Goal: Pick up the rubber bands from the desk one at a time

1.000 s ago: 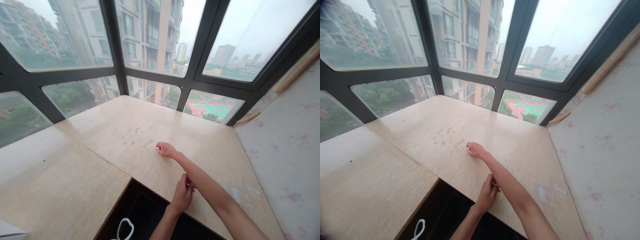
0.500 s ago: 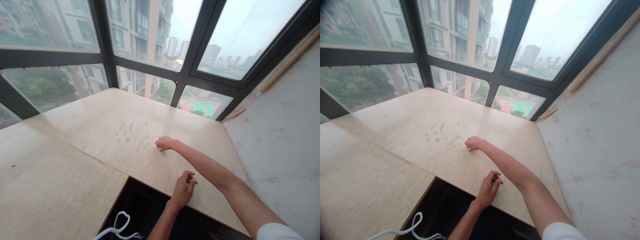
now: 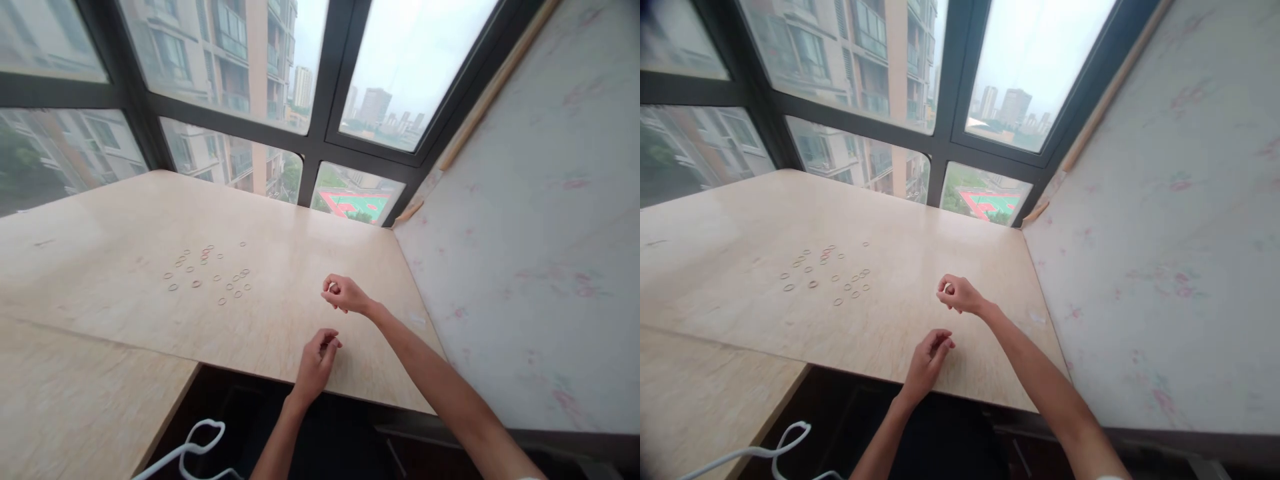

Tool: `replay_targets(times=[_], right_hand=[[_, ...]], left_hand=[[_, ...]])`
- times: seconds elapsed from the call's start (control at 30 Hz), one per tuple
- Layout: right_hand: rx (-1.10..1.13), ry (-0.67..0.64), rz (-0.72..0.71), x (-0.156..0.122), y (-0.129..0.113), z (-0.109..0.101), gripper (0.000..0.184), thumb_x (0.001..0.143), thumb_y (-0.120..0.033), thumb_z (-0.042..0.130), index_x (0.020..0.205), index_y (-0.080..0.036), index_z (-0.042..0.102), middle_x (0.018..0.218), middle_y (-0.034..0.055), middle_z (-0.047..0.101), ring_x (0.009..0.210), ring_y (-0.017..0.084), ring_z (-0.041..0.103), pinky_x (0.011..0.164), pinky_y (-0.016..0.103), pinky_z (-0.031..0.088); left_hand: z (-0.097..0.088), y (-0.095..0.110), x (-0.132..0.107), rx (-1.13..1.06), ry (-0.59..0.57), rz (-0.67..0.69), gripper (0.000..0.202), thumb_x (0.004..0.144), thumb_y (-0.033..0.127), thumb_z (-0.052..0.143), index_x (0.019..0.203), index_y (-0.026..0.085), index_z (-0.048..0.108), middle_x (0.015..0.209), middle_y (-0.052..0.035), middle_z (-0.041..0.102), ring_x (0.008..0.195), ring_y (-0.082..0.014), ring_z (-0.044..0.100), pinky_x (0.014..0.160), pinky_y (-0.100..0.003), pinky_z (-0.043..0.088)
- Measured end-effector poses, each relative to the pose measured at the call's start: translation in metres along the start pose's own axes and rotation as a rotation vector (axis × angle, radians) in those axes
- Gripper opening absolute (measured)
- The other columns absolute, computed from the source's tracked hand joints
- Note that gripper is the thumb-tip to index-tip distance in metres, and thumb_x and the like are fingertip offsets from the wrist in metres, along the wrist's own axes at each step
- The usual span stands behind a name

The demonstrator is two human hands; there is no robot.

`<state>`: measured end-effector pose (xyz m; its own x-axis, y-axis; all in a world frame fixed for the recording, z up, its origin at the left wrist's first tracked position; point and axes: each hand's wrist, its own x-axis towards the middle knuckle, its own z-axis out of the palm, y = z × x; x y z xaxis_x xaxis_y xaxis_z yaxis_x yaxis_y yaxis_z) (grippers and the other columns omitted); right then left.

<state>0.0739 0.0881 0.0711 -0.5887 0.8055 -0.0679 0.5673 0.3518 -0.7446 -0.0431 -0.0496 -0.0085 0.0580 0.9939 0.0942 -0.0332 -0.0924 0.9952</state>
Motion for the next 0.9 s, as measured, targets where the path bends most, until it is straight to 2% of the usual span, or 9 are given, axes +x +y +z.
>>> replay_targets(times=[0.17, 0.3, 0.4, 0.5, 0.6, 0.7, 0.77, 0.83, 0.9], right_hand=[[0.148, 0.309, 0.113, -0.08, 0.032, -0.042, 0.018, 0.085, -0.038, 0.052, 0.087, -0.02, 0.051, 0.046, -0.0099, 0.05, 0.028, 0.006, 0.038, 0.028, 0.014, 0.027], [0.048, 0.527, 0.239, -0.13, 0.06, -0.059, 0.017, 0.084, -0.037, 0.053, 0.083, -0.021, 0.055, 0.045, -0.0095, 0.047, 0.03, 0.007, 0.039, 0.03, 0.016, 0.027], [-0.144, 0.544, 0.282, -0.146, 0.073, -0.058, 0.016, 0.084, -0.035, 0.051, 0.082, -0.02, 0.058, 0.045, -0.0084, 0.047, 0.034, 0.008, 0.043, 0.036, 0.018, 0.032], [-0.341, 0.518, 0.295, -0.149, 0.083, -0.054, 0.015, 0.083, -0.03, 0.051, 0.08, -0.02, 0.062, 0.045, -0.0066, 0.048, 0.041, 0.01, 0.047, 0.047, 0.02, 0.035], [-0.382, 0.513, 0.309, -0.146, 0.087, -0.052, 0.015, 0.081, -0.028, 0.054, 0.083, -0.02, 0.066, 0.047, -0.0059, 0.048, 0.045, 0.011, 0.047, 0.051, 0.022, 0.033], [-0.4, 0.51, 0.302, -0.15, 0.074, -0.053, 0.019, 0.083, -0.029, 0.053, 0.09, -0.019, 0.067, 0.048, -0.0054, 0.049, 0.046, 0.012, 0.047, 0.052, 0.023, 0.032], [-0.377, 0.503, 0.256, -0.161, 0.052, -0.054, 0.022, 0.087, -0.032, 0.052, 0.095, -0.02, 0.068, 0.05, -0.005, 0.051, 0.047, 0.012, 0.048, 0.052, 0.023, 0.034], [-0.258, 0.46, 0.167, -0.185, 0.022, -0.052, 0.026, 0.09, -0.038, 0.05, 0.102, -0.021, 0.067, 0.053, -0.0045, 0.054, 0.048, 0.011, 0.049, 0.052, 0.023, 0.037], [-0.142, 0.373, 0.042, -0.221, -0.006, -0.048, 0.029, 0.088, -0.046, 0.055, 0.103, -0.024, 0.068, 0.058, -0.0028, 0.059, 0.052, 0.011, 0.054, 0.056, 0.023, 0.043]], left_hand=[[-0.001, 0.001, 0.002, 0.069, 0.003, -0.007, 0.023, 0.09, 0.036, 0.05, 0.099, 0.018, 0.06, 0.087, -0.006, 0.069, 0.083, -0.0185, 0.066, 0.077, -0.03, 0.05], [-0.001, 0.0, 0.003, 0.109, 0.0, -0.006, 0.025, 0.09, 0.038, 0.05, 0.098, 0.018, 0.061, 0.088, -0.0075, 0.069, 0.085, -0.0199, 0.067, 0.077, -0.033, 0.052], [0.0, -0.002, 0.003, 0.13, -0.003, -0.016, 0.025, 0.089, 0.038, 0.05, 0.099, 0.018, 0.061, 0.089, -0.0076, 0.069, 0.086, -0.0201, 0.067, 0.079, -0.034, 0.053], [0.0, -0.003, 0.004, 0.154, -0.006, -0.02, 0.025, 0.089, 0.039, 0.051, 0.098, 0.018, 0.061, 0.089, -0.0074, 0.069, 0.085, -0.0199, 0.067, 0.079, -0.033, 0.053], [0.0, -0.003, 0.004, 0.182, -0.009, -0.018, 0.024, 0.089, 0.038, 0.051, 0.097, 0.018, 0.061, 0.088, -0.0067, 0.069, 0.085, -0.0196, 0.067, 0.078, -0.032, 0.053], [0.001, -0.002, 0.003, 0.234, -0.022, -0.004, 0.022, 0.089, 0.036, 0.05, 0.097, 0.019, 0.062, 0.087, -0.0061, 0.07, 0.083, -0.0193, 0.067, 0.075, -0.031, 0.053], [0.002, -0.003, 0.001, 0.289, -0.032, 0.011, 0.021, 0.09, 0.034, 0.049, 0.097, 0.019, 0.062, 0.086, -0.0063, 0.07, 0.082, -0.0191, 0.067, 0.074, -0.031, 0.053], [0.003, -0.004, 0.0, 0.354, -0.044, 0.029, 0.021, 0.09, 0.032, 0.048, 0.098, 0.019, 0.062, 0.088, -0.0067, 0.07, 0.082, -0.0191, 0.067, 0.075, -0.032, 0.053], [0.004, -0.005, -0.001, 0.413, -0.051, 0.047, 0.02, 0.09, 0.03, 0.048, 0.098, 0.019, 0.062, 0.09, -0.0073, 0.07, 0.083, -0.0192, 0.066, 0.076, -0.033, 0.052]])
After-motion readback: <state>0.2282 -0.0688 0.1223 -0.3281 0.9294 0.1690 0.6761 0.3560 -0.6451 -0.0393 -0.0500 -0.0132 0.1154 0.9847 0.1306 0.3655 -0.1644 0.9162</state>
